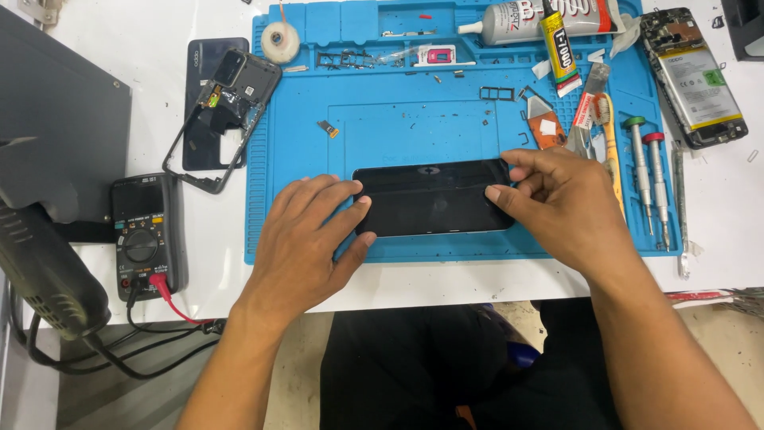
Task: Applying adhesive to a mobile phone frame and attaching a new screen.
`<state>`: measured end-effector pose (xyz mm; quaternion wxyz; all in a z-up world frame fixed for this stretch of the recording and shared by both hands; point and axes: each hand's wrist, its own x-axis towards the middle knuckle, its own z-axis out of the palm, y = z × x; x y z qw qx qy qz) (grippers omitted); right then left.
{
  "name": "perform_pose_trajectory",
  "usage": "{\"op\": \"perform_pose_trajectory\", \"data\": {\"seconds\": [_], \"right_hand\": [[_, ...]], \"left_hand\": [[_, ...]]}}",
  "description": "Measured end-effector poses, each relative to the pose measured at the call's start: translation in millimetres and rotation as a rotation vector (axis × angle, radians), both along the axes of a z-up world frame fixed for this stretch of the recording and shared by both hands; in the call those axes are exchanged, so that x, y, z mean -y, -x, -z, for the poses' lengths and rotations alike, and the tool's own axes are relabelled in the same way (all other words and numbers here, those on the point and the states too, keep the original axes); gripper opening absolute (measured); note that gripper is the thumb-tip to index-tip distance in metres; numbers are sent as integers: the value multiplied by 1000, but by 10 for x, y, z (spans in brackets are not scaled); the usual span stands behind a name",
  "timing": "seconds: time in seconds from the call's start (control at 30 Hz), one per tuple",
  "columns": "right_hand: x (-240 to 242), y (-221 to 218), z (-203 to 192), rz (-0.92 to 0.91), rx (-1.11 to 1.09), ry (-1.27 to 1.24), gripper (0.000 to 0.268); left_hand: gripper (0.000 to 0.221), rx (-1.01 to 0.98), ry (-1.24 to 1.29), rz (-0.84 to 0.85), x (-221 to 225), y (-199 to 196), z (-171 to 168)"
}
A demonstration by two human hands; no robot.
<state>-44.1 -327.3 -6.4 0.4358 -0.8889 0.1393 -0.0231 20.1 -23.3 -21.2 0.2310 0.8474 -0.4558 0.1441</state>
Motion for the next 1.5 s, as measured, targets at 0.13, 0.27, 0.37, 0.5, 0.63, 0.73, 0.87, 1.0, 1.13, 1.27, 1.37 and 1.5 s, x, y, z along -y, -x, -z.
{"op": "perform_pose_trajectory", "data": {"seconds": [0.13,0.27,0.37,0.5,0.63,0.73,0.87,1.0,1.13,1.27,1.37,1.5], "right_hand": [[-45,22,-9,32,-20,25,49],[-39,31,9,-9,29,123,44],[-23,25,19,-34,32,187,40],[28,10,74,-74,34,268,42],[49,-30,8,-130,59,299,58],[89,-115,-65,-235,40,325,62],[81,-266,-223,-364,-222,384,60],[4,-366,-384,-365,-461,385,55],[18,-397,-390,-370,-495,380,50],[13,-405,-423,-364,-506,348,45],[14,-371,-481,-341,-491,307,43],[-50,-277,-648,-281,-496,224,35]], "left_hand": [[25,19,-7,9,11,-13,-24],[25,30,-22,16,13,-20,-56],[26,31,-44,16,5,-19,-78],[27,50,-70,8,4,-27,-95],[24,82,-96,0,67,-77,-139],[30,63,-160,14,139,-159,-211],[45,25,-322,16,254,-326,-257],[79,-263,-554,53,408,-537,-294],[61,-443,-689,46,499,-621,-429],[75,-659,-630,3,497,-628,-486],[68,-715,-539,-15,472,-583,-526],[63,-815,-385,-90,419,-359,-613]]}}
